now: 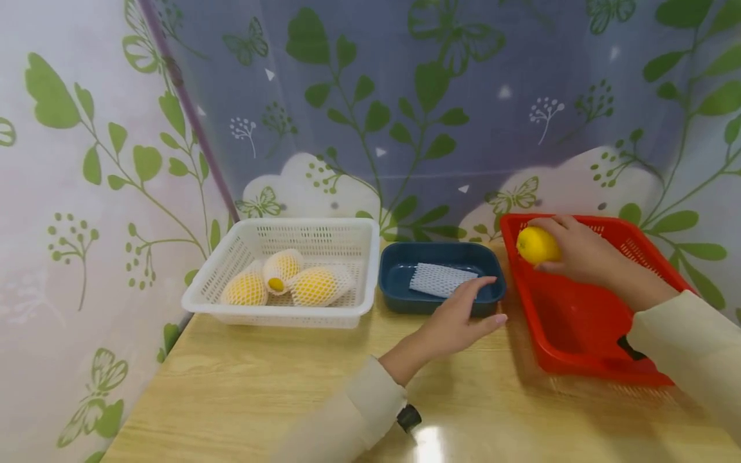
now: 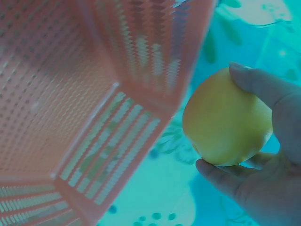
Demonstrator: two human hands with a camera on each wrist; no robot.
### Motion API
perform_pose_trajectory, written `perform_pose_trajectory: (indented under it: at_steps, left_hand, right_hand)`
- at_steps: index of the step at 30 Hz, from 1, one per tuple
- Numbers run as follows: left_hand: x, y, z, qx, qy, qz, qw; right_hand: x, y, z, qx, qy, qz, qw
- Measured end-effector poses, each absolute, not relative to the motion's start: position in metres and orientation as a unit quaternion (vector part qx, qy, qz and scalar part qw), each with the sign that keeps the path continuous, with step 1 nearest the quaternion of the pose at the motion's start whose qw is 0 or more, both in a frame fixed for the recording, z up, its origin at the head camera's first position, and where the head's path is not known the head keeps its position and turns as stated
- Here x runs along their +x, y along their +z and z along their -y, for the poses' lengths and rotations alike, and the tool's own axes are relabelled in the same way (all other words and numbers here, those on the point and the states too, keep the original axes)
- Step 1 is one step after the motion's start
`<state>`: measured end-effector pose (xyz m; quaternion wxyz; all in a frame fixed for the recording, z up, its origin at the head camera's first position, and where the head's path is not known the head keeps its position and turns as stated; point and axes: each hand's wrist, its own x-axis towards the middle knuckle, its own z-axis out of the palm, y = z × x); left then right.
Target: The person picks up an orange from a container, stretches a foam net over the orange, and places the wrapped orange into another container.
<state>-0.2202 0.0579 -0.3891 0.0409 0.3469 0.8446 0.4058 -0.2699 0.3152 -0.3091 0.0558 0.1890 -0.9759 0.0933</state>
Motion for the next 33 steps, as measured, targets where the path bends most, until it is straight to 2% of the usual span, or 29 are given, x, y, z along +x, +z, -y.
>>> perform_pose_trajectory:
  at_steps: [9, 12, 18, 24, 33]
  left_hand:
    - [-0.223, -0.376, -0.024, 0.319, 0.536, -0.78, 0.05]
    - [-0.222, -0.374, -0.016, 0.328, 0.559, -0.76, 0.045]
    - [-0.218, -0.372, 0.001, 0.342, 0.583, -0.736, 0.027]
    - [-0.213, -0.374, 0.014, 0.345, 0.617, -0.704, 0.069]
    - [-0.206, -0.388, 0.034, 0.304, 0.644, -0.689, 0.137]
  right_hand:
    - [-0.233, -0.299, -0.286, 0.229, 0.224, 0.942, 0.104]
    - [-0.222, -0.302, -0.273, 0.256, 0.289, 0.917, 0.101]
    - [-0.206, -0.318, -0.244, 0.278, 0.45, 0.849, 0.01]
    - [-0.196, -0.343, -0.218, 0.273, 0.559, 0.78, -0.072]
    - [-0.189, -0.378, -0.192, 0.25, 0.608, 0.747, -0.099]
